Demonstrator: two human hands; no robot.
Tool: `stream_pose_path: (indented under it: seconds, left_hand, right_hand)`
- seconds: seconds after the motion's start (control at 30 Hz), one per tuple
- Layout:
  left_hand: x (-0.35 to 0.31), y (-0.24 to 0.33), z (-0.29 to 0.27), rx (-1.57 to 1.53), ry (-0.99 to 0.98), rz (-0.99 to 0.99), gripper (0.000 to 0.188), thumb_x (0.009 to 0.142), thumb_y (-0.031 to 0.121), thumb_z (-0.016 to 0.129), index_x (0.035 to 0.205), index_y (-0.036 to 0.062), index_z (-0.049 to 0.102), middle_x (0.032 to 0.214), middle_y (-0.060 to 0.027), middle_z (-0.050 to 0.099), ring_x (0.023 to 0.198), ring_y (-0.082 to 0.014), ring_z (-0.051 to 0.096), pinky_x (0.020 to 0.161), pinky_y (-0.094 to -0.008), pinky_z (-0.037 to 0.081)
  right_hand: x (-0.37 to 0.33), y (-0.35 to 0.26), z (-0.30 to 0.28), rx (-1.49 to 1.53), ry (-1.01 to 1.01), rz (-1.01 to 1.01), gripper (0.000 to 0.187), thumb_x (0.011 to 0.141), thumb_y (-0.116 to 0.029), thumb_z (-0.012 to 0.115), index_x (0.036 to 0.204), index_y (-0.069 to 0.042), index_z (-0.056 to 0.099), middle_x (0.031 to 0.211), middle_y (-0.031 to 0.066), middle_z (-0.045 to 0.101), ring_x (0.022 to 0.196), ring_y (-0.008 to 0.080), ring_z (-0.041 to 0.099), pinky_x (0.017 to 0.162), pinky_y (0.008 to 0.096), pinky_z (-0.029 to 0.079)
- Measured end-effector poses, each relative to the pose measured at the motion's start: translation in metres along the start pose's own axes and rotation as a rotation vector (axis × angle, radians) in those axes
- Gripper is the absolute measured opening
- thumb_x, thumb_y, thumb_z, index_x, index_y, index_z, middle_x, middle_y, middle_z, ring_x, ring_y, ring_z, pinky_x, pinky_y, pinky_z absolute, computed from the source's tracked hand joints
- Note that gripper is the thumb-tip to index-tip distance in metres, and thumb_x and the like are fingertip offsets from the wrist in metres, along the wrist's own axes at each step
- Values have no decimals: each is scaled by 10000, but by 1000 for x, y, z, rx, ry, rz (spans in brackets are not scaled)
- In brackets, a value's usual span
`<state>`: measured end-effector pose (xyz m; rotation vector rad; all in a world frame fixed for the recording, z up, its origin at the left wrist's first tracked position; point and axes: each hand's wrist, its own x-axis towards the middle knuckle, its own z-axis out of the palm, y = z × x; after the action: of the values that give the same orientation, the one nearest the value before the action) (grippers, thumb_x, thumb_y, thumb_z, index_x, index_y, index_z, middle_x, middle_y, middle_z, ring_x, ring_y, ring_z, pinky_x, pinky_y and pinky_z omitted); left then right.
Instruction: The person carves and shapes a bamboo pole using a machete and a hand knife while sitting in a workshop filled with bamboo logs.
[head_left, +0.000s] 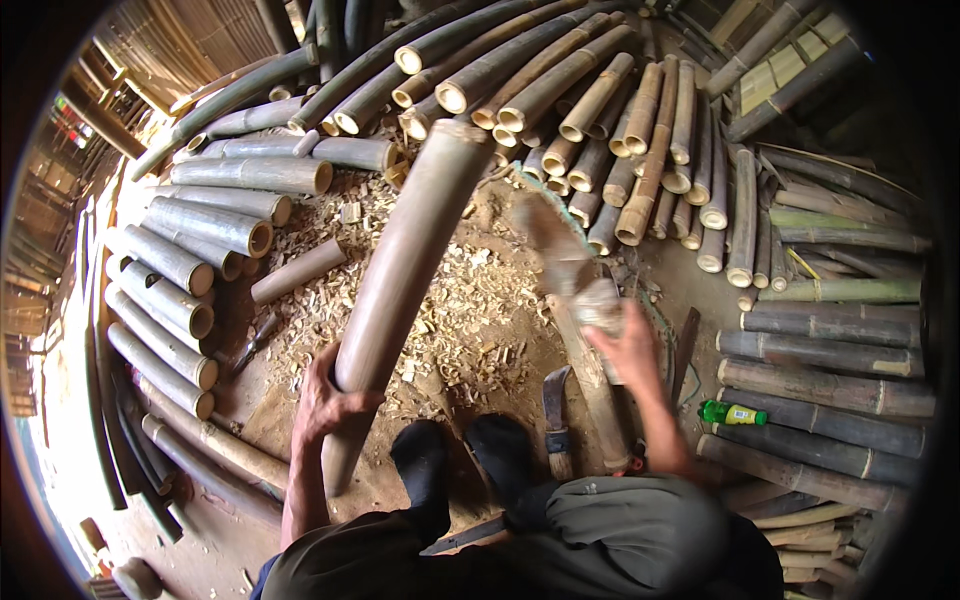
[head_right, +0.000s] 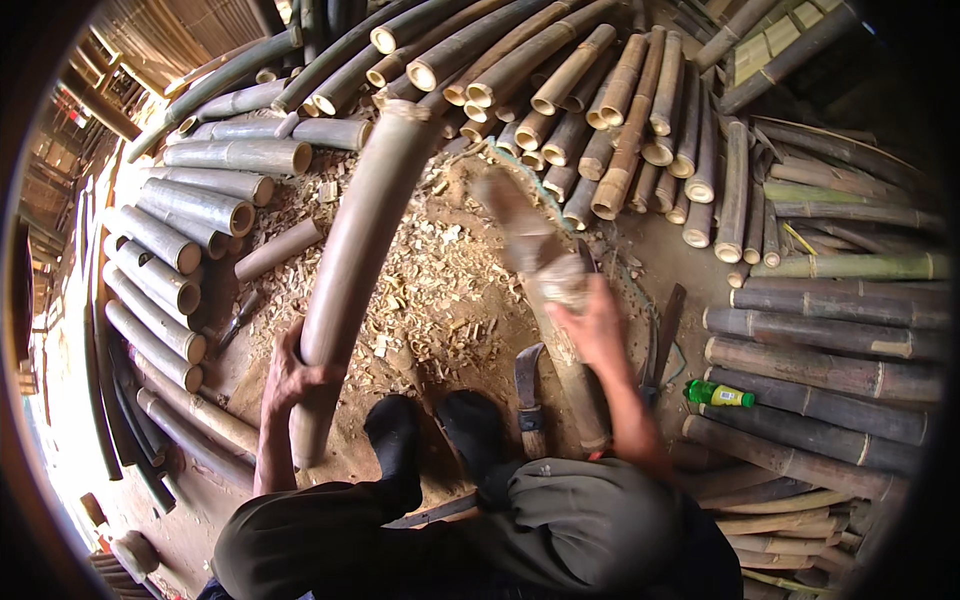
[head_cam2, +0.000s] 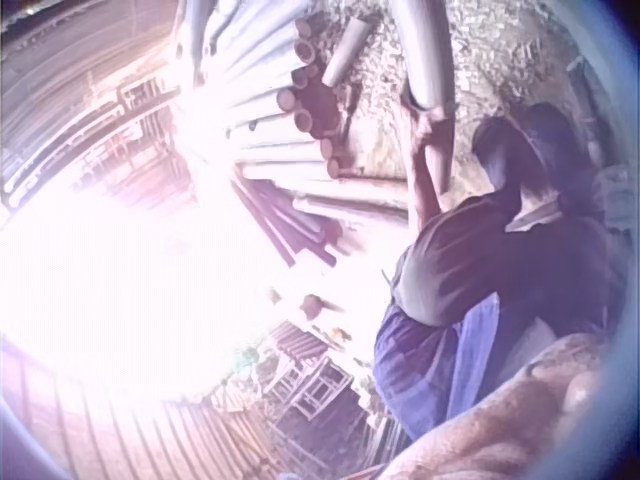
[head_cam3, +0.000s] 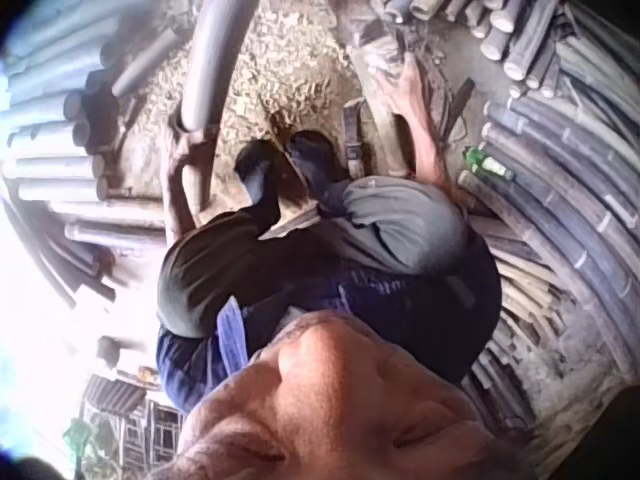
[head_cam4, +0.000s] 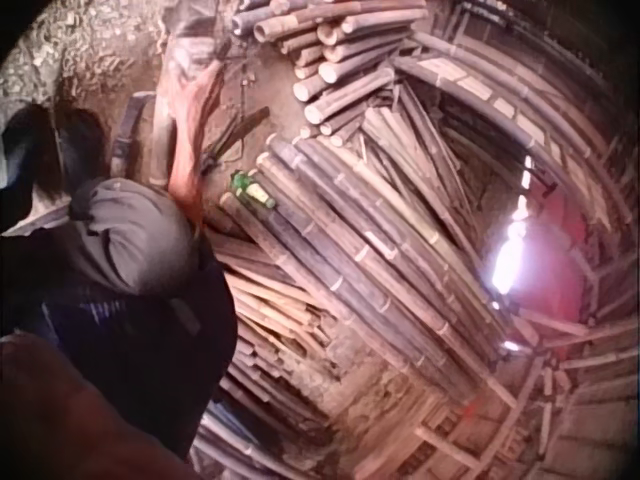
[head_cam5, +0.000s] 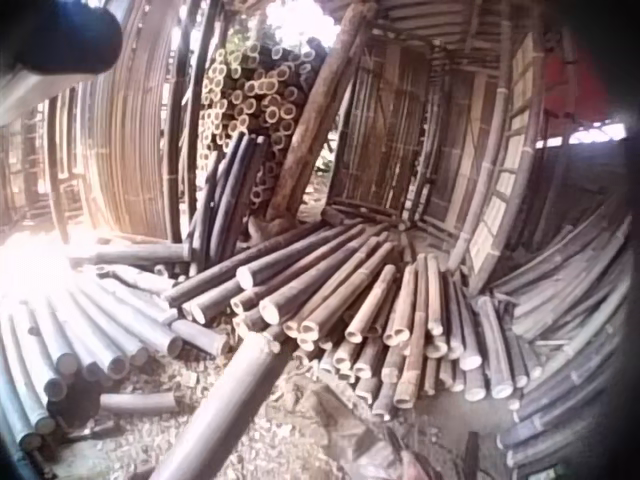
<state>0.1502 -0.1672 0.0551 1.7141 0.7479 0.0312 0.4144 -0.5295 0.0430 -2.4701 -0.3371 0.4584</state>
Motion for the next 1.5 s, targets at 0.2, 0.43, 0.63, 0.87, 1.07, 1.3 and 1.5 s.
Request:
stream_pose_path:
  seconds: [0.2,0.43,0.63,0.87,1.07,1.3,1.5]
  left_hand:
    - [-15,-53,18,-162,-115,-83,909,538,380,913,1300,-46,660,1067,-145,751,943,-242,720,893,-381,566]
    - [-17,-100,32,-72,-67,-152,874,585,395,907,1300,-42,659,1081,-194,756,972,-279,726,897,-402,575]
    - [-37,-148,79,305,161,145,986,725,354,905,1508,-20,437,1213,-241,635,1090,-409,649,959,-526,529]
    - [-50,-91,87,691,215,-135,872,675,412,918,1355,47,513,1198,-196,640,1166,-386,611,998,-504,489]
    - [-48,-86,76,557,162,-165,929,634,425,934,1371,25,533,1173,-225,696,1104,-409,679,978,-501,535]
    - [-22,-104,31,323,-138,-165,962,566,460,952,1336,0,602,1186,-251,727,1135,-391,701,995,-465,545]
    - [-48,-108,53,432,-54,-236,982,608,438,959,1383,10,532,1171,-245,717,1105,-401,699,985,-485,545]
  right_hand:
    - [14,-40,160,104,-255,-158,744,899,-447,807,1339,82,525,1326,290,561,1178,391,623,959,525,549]
    - [14,21,126,67,143,-243,652,947,-444,740,1413,-32,545,1332,220,605,1257,394,585,1044,530,485]
    - [-77,252,-4,-740,541,231,520,904,-434,762,1194,-14,661,1259,249,690,1148,437,667,1003,523,525]
    - [-136,230,6,-636,158,552,783,809,-419,877,1367,-20,499,1172,300,699,1126,492,673,924,572,551]
    - [-122,273,-13,-489,189,570,769,679,-361,967,1251,-13,588,1169,266,708,1098,479,684,933,554,550]
    - [-120,251,-16,-572,183,564,441,930,-344,603,1184,14,644,1194,301,689,1095,494,667,973,565,518]
    - [-107,160,-8,583,266,587,400,1051,-328,502,1345,-57,480,995,168,680,636,303,699,520,461,578]
